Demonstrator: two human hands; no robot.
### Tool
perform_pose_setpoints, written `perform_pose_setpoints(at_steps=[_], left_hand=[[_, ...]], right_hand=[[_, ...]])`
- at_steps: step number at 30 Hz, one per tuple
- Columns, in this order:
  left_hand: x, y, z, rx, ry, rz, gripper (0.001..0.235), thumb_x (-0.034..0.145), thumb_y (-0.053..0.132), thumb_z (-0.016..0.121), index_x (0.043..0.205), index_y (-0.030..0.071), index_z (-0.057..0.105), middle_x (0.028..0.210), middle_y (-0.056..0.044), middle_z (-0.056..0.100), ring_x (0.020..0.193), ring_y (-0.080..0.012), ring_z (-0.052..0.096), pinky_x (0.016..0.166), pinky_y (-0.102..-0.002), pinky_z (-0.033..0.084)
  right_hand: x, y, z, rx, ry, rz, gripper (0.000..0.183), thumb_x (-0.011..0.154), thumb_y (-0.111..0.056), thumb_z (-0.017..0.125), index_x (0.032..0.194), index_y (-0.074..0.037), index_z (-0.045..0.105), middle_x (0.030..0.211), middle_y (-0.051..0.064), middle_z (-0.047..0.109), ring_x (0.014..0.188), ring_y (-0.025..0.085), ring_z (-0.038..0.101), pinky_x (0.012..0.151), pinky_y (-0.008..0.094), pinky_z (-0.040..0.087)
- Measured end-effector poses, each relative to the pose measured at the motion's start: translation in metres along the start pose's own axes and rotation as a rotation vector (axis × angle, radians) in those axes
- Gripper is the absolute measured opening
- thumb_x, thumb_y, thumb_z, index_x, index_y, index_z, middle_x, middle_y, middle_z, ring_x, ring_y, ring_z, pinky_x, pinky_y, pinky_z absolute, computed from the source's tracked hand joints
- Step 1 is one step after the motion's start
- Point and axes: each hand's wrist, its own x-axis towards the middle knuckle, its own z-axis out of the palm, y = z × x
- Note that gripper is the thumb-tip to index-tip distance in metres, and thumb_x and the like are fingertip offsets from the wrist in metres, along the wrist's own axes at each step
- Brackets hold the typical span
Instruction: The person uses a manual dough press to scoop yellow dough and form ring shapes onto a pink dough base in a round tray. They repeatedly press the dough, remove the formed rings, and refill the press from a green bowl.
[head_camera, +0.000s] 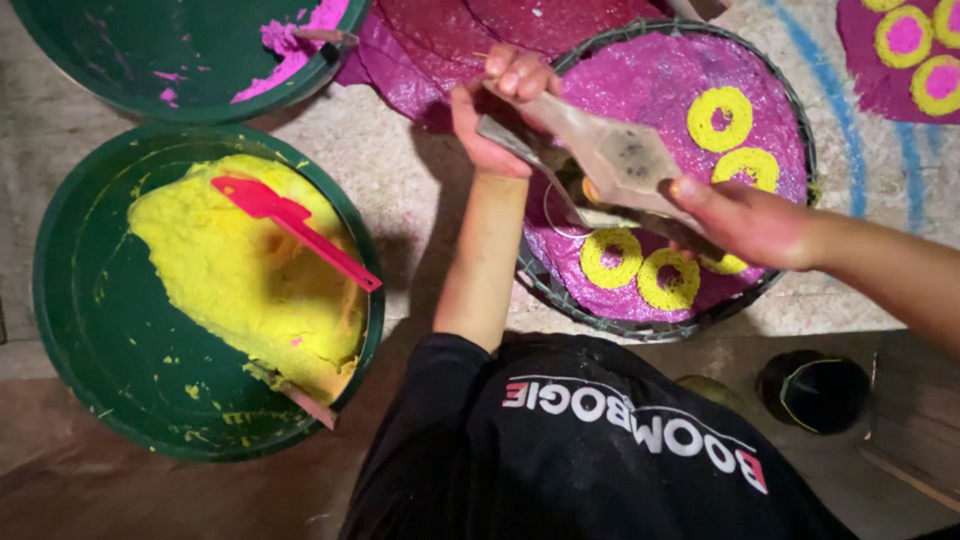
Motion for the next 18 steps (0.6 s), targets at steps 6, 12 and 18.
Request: perform_pose_setpoints(at_steps=[6,12,18], left_hand=[[-0.015,0.014,-0.012,-0.010,-0.026,-0.005,0.030,0.099,0.040,0.067,0.109,0.015,0.054,0.099,0.001,0.056,0.099,-0.0152,0.057,0.103,-0.034,0.048],[-0.022,-0.014,-0.036,-0.078,-0.003,-0.006,0.031,0.098,0.041,0.070,0.107,0.016,0.056,0.098,0.001,0.056,0.100,-0.0156,0.058,0.103,-0.035,0.050],[0.009,-0.014,-0.039,-0.062,-0.070,-0.044,0.026,0.098,0.039,0.065,0.101,0.015,0.053,0.091,0.002,0.051,0.093,-0.0150,0.055,0.103,-0.038,0.053]], right_hand=[[0.002,-0.019,0.016,0.107,-0.066,-0.117,0.091,0.091,-0.075,0.025,0.105,0.002,0.073,0.087,0.019,0.075,0.083,0.030,0.073,0.081,0.043,0.056],[-0.015,-0.017,0.005,-0.009,0.029,0.058,0.082,0.095,-0.074,0.033,0.114,-0.003,0.070,0.085,0.015,0.073,0.082,0.028,0.071,0.080,0.043,0.056],[-0.014,-0.022,0.004,-0.083,0.203,-0.114,0.072,0.095,-0.064,0.033,0.118,-0.005,0.068,0.081,0.013,0.071,0.077,0.027,0.067,0.076,0.043,0.051]])
